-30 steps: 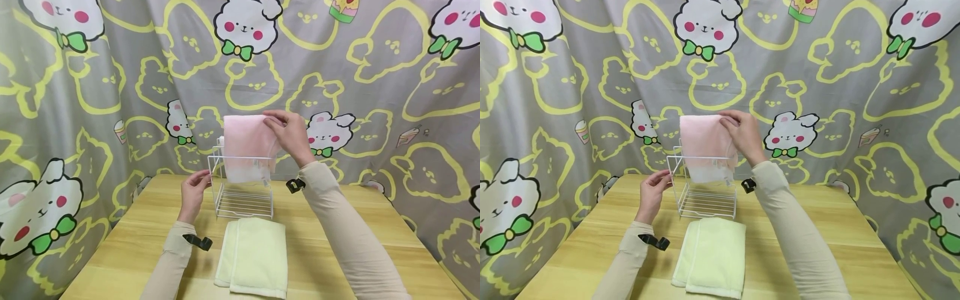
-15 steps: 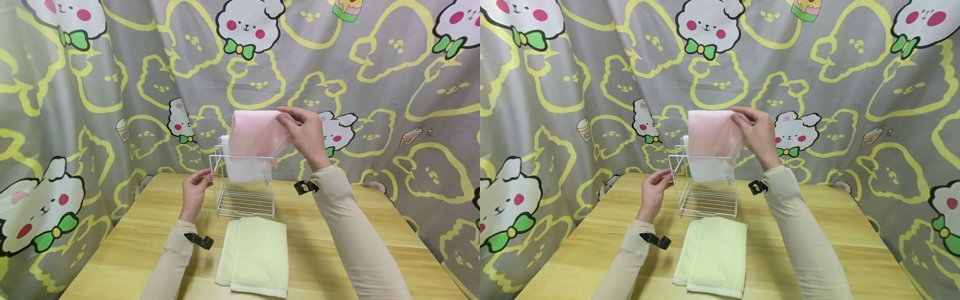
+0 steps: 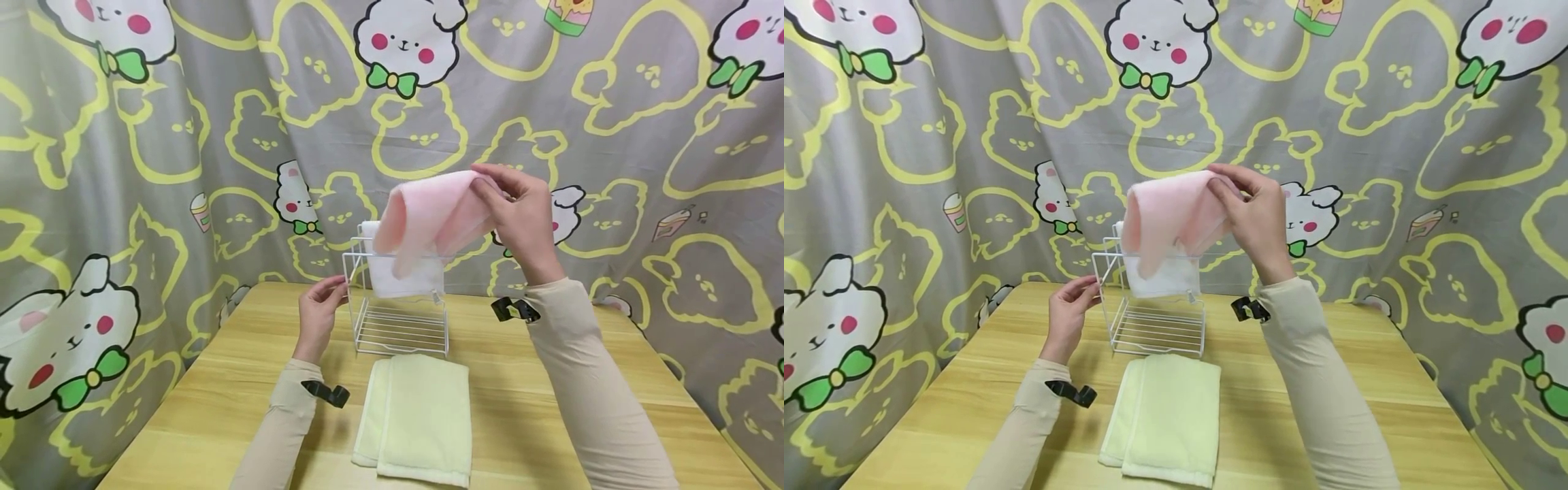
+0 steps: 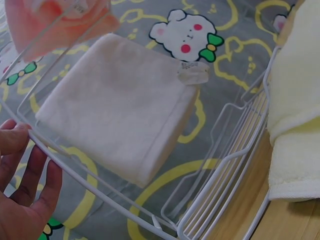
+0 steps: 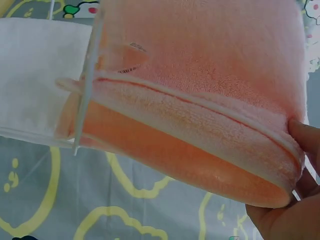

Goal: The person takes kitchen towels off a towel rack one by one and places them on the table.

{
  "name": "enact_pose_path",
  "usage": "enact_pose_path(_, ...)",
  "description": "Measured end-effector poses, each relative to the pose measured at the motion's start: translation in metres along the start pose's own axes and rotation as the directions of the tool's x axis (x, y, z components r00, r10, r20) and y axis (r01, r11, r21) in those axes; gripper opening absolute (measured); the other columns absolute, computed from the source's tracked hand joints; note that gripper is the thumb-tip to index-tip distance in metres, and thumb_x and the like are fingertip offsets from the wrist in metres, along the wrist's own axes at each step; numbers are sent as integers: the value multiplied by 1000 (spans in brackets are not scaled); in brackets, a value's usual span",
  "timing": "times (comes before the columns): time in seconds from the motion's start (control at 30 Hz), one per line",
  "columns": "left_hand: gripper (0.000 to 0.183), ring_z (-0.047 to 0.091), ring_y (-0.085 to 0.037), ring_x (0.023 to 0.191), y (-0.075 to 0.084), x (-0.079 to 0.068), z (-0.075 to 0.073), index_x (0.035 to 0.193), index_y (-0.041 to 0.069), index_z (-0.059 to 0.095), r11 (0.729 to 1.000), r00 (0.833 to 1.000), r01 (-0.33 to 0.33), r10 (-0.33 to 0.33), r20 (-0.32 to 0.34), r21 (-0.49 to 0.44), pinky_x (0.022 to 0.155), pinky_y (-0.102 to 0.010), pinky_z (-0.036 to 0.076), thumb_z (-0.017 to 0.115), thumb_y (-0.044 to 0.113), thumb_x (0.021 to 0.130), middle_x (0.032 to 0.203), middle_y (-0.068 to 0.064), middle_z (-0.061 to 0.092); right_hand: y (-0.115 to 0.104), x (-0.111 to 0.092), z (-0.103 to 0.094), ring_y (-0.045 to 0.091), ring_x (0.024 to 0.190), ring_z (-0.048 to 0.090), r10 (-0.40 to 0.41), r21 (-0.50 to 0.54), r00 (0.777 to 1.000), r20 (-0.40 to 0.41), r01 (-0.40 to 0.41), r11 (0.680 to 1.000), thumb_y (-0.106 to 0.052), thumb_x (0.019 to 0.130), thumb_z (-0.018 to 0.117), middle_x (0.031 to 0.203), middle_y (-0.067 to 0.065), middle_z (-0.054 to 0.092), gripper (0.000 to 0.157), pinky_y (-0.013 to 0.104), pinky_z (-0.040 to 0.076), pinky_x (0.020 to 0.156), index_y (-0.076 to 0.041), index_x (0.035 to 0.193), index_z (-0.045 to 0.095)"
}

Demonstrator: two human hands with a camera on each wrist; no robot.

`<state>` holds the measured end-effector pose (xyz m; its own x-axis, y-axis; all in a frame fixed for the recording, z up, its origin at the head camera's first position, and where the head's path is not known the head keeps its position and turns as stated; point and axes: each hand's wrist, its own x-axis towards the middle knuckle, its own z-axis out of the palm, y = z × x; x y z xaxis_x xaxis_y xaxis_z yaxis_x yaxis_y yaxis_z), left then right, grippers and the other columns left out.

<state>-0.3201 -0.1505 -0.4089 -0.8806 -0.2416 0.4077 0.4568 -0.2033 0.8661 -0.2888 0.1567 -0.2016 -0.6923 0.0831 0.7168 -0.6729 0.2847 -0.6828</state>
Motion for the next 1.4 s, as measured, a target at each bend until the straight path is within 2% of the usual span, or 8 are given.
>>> enact_pose_path(0.2, 30, 73, -9, 77, -1, 0, 0, 116, -20, 62, 1000, 1000, 10, -10, -6, 6, 80, -31, 66, 71, -4, 93, 88, 5, 77, -8, -7, -6, 15, 99, 65, -37, 38, 999, -11, 37, 999, -14, 94, 76, 110, -3, 76, 24, 17, 57, 85, -8, 117, 77)
enact_pose_path(0.5, 30, 73, -9, 75, 0, 1, 1, 116, -19, 63, 1000, 1000, 9, -9, -15, 9, 80, -32, 66, 72, -3, 92, 87, 5, 77, -22, -14, -18, 17, 101, 68, -49, 55, 998, -34, 51, 997, -14, 93, 77, 110, -3, 77, 25, 16, 59, 82, -8, 117, 78)
enact_pose_path(0.6, 24, 73, -9, 75, 0, 0, 1, 112, -14, 68, 1000, 1000, 9, -8, -18, 8, 80, -31, 66, 72, -3, 92, 87, 5, 77, -23, -17, -21, 17, 102, 68, -47, 86, 998, -35, 50, 995, -11, 92, 77, 111, -1, 77, 25, 16, 59, 80, -5, 116, 77)
enact_pose_path(0.77, 19, 73, -8, 75, -2, 0, 0, 110, -10, 70, 1000, 1000, 13, -13, -17, 18, 84, -38, 65, 72, -2, 93, 87, 6, 77, -20, -23, -29, 15, 112, 67, -54, 90, 997, -46, 58, 994, -7, 91, 77, 112, -1, 77, 23, 16, 58, 87, -6, 114, 78)
enact_pose_path(0.83, 24, 72, -8, 76, -2, 0, 0, 113, -15, 67, 1000, 1000, 10, -10, -13, 24, 86, -41, 65, 71, -2, 93, 87, 6, 77, -19, -25, -33, 15, 114, 67, -61, 66, 997, -53, 65, 996, -7, 91, 77, 113, -2, 77, 23, 16, 58, 88, -9, 114, 79)
enact_pose_path(1.0, 28, 72, -7, 76, -3, 0, 0, 115, -19, 64, 1000, 1000, -5, 5, -10, 29, 84, -39, 65, 71, -2, 94, 87, 6, 77, -17, -30, -44, 16, 103, 69, -58, 42, 996, -74, 62, 997, -5, 91, 76, 111, 1, 77, 23, 15, 58, 80, -7, 114, 79)
enact_pose_path(1.23, 12, 72, -8, 74, -2, 0, 0, 102, 1, 76, 1000, 1000, -8, 8, -19, 6, 80, -34, 66, 72, -4, 92, 86, 5, 77, -8, -41, -57, 16, 96, 68, -15, 54, 995, -102, 20, 998, -5, 90, 77, 107, 0, 77, 24, 14, 58, 76, -4, 114, 78)
enact_pose_path(1.4, 12, 72, -9, 76, -2, 0, 0, 105, -3, 74, 1000, 1000, -7, 7, -11, 11, 86, -43, 64, 72, -3, 93, 88, 4, 77, 4, -51, -66, 12, 90, 67, 20, -44, 993, -114, -25, 999, -8, 92, 76, 107, -4, 76, 24, 12, 58, 73, -7, 115, 78)
